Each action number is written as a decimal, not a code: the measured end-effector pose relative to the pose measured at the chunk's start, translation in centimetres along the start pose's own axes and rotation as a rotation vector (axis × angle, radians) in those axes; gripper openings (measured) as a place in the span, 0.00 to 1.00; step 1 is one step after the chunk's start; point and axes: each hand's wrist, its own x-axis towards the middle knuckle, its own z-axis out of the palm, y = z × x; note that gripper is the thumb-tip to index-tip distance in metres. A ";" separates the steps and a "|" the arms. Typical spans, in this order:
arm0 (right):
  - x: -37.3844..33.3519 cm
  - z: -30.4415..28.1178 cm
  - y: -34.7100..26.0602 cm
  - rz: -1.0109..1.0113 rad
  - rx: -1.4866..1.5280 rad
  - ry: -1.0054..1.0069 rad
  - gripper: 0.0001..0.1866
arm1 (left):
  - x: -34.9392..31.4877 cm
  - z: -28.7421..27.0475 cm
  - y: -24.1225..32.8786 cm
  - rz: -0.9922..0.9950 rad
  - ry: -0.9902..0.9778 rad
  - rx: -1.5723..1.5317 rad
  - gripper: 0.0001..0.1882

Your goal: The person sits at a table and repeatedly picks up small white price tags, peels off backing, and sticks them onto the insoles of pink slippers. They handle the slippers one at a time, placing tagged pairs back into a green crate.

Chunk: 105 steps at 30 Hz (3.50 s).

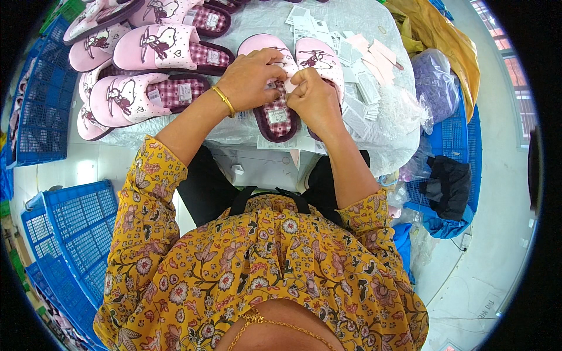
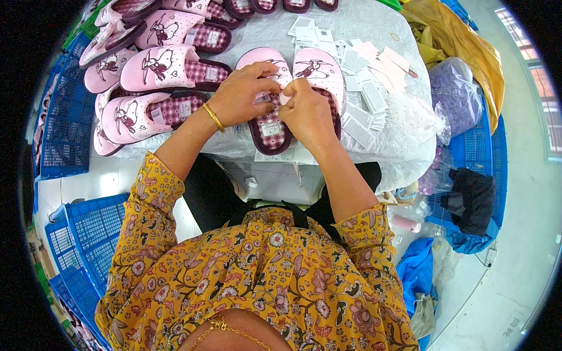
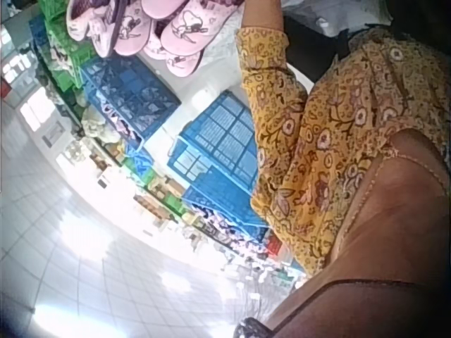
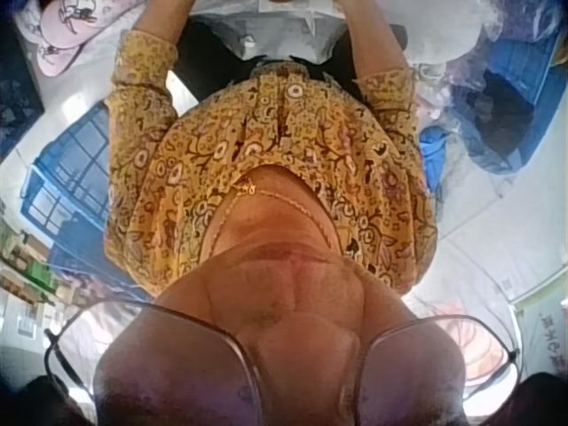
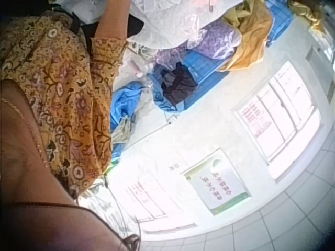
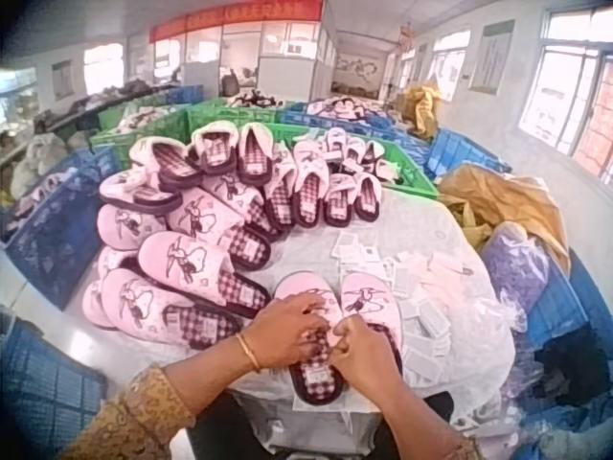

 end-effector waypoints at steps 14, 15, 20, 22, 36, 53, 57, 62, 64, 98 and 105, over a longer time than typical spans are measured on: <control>0.3 2.2 0.1 -0.191 -0.473 0.253 0.11 | 1.1 0.4 -0.1 0.053 -0.020 0.156 0.10; 0.3 2.4 0.2 -0.194 -0.435 0.256 0.11 | 1.3 0.3 0.2 0.029 -0.041 0.181 0.10; -0.2 2.4 1.6 -0.240 -0.258 0.291 0.11 | 1.7 0.4 0.8 0.112 -0.016 0.322 0.11; -0.3 2.4 1.5 -0.233 -0.243 0.291 0.13 | 2.0 0.3 0.6 0.129 -0.050 0.335 0.11; -0.5 2.4 2.3 -0.212 -0.216 0.286 0.20 | 3.3 -0.2 -0.4 0.195 -0.176 0.223 0.10; -4.3 -1.4 2.7 -0.215 0.126 0.221 0.20 | 4.5 -2.1 -0.4 0.314 -0.225 0.243 0.05; -10.4 -2.5 4.0 -0.367 -0.235 0.190 0.24 | 3.3 -3.0 0.3 0.259 -0.133 0.093 0.05; -13.2 0.8 5.6 -0.336 -0.482 0.354 0.26 | 2.2 -1.8 0.2 0.267 0.056 0.050 0.05; -13.3 2.1 5.9 -0.330 -0.493 0.416 0.24 | 2.0 -1.8 0.7 0.176 0.038 0.046 0.05; -6.4 -4.2 4.0 -0.144 -0.010 0.162 0.20 | 4.8 -2.1 2.3 -0.198 -0.338 -1.050 0.04; -5.9 -3.8 4.0 -0.107 -0.085 0.145 0.16 | 4.3 -0.9 2.3 -0.183 -0.287 -0.759 0.04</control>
